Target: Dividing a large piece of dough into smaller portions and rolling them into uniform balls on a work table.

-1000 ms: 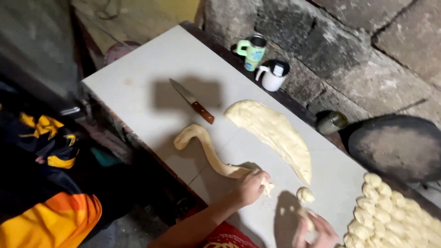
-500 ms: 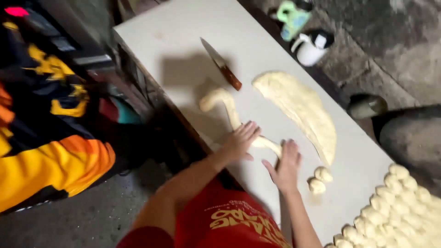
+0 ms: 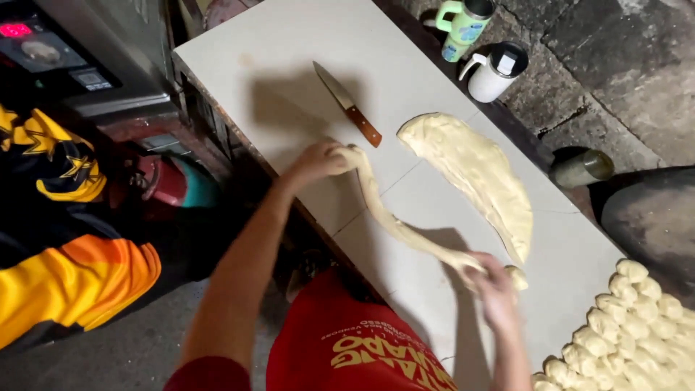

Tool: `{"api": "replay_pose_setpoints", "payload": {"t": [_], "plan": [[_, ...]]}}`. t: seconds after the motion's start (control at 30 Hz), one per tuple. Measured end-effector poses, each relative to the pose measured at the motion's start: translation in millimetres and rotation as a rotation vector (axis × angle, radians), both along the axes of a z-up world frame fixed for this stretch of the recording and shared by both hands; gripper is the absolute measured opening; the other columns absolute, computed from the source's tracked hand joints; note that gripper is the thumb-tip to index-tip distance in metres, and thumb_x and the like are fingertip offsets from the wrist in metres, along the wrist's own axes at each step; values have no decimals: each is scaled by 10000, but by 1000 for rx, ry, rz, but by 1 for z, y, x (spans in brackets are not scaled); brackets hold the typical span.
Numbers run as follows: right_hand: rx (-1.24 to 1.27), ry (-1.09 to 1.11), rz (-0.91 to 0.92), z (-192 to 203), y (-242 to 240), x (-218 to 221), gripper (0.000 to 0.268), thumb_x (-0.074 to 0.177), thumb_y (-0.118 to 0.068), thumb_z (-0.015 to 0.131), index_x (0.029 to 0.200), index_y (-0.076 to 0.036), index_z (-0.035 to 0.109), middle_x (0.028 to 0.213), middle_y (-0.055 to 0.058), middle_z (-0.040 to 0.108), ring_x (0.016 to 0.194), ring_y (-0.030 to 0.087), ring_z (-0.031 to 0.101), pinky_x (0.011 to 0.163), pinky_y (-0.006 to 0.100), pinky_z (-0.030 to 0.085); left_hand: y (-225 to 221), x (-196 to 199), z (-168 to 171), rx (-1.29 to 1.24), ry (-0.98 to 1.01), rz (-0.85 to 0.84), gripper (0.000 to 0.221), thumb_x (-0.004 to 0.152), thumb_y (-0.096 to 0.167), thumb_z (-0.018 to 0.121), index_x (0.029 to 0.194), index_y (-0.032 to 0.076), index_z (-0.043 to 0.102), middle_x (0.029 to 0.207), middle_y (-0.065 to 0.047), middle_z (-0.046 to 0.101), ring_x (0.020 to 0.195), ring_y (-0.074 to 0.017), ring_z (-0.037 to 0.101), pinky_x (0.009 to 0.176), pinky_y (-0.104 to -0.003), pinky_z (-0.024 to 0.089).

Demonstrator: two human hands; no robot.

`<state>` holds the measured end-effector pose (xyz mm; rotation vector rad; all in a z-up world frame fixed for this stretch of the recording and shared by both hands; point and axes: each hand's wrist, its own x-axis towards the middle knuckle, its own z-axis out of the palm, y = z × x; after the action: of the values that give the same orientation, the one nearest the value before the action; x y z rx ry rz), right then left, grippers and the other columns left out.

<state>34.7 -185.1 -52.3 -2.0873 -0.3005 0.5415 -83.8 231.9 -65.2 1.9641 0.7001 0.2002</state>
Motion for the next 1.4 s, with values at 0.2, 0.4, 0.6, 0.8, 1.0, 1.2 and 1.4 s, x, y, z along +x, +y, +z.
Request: {"api": "replay_pose_setpoints", "payload": {"t": [0.2,0.4,0.6,0.8,1.0,1.2,1.4], "plan": [[-102,-154,-194,3,-54,5,331,930,-225,569,1207,-78,676,929,216,668,851,361,632,781,440,497,82,-10,13,-319,-70,-157,697,873,322,736,1458,74,450,1278,-280,540,1033,-330,610,743,-357,550],[-593,-732,81,-41,28,-43,548,693,-468,787,1053,-111,581,993,173,634,1010,403,615,892,481,460,42,-37,-7,507,-44,-83,542,927,78,554,1449,88,410,1377,-353,363,1282,-535,430,1029,-556,427],[-98,-833,718,-50,198,-108,646,998,-394,466,1539,-76,313,1597,208,243,1475,390,166,1181,528,97,-12,-43,-73,1015,-417,-398,484,890,115,475,1355,-8,526,1389,-200,488,1298,-300,426,1170,-455,243],[-364,-1142,395,-66,270,-28,756,918,-572,507,1486,-84,401,1508,222,412,1397,414,378,1109,648,253,16,-6,-66,1025,-85,-460,801,917,488,552,1545,76,273,1616,-145,252,1506,-240,197,1237,-413,140],[-693,-1013,96,-69,269,-21,870,954,-714,249,1584,-116,216,1579,213,249,1399,504,240,1056,703,197,44,0,-42,899,214,-505,749,1000,568,313,1575,116,153,1646,-104,146,1530,-216,58,1243,-447,21],[-284,-762,347,-66,193,-131,631,934,-386,494,1512,-159,377,1544,127,372,1427,418,269,1115,636,178,62,-9,-31,897,229,-553,759,997,595,275,1553,81,230,1616,-137,238,1516,-259,137,1220,-509,71],[-436,-893,-131,-79,35,-98,534,762,-126,606,1294,-77,591,1408,178,519,1264,438,481,1000,569,382,14,19,-7,762,16,-445,706,996,514,417,1519,46,341,1607,-186,239,1506,-353,117,1176,-582,81]]}}
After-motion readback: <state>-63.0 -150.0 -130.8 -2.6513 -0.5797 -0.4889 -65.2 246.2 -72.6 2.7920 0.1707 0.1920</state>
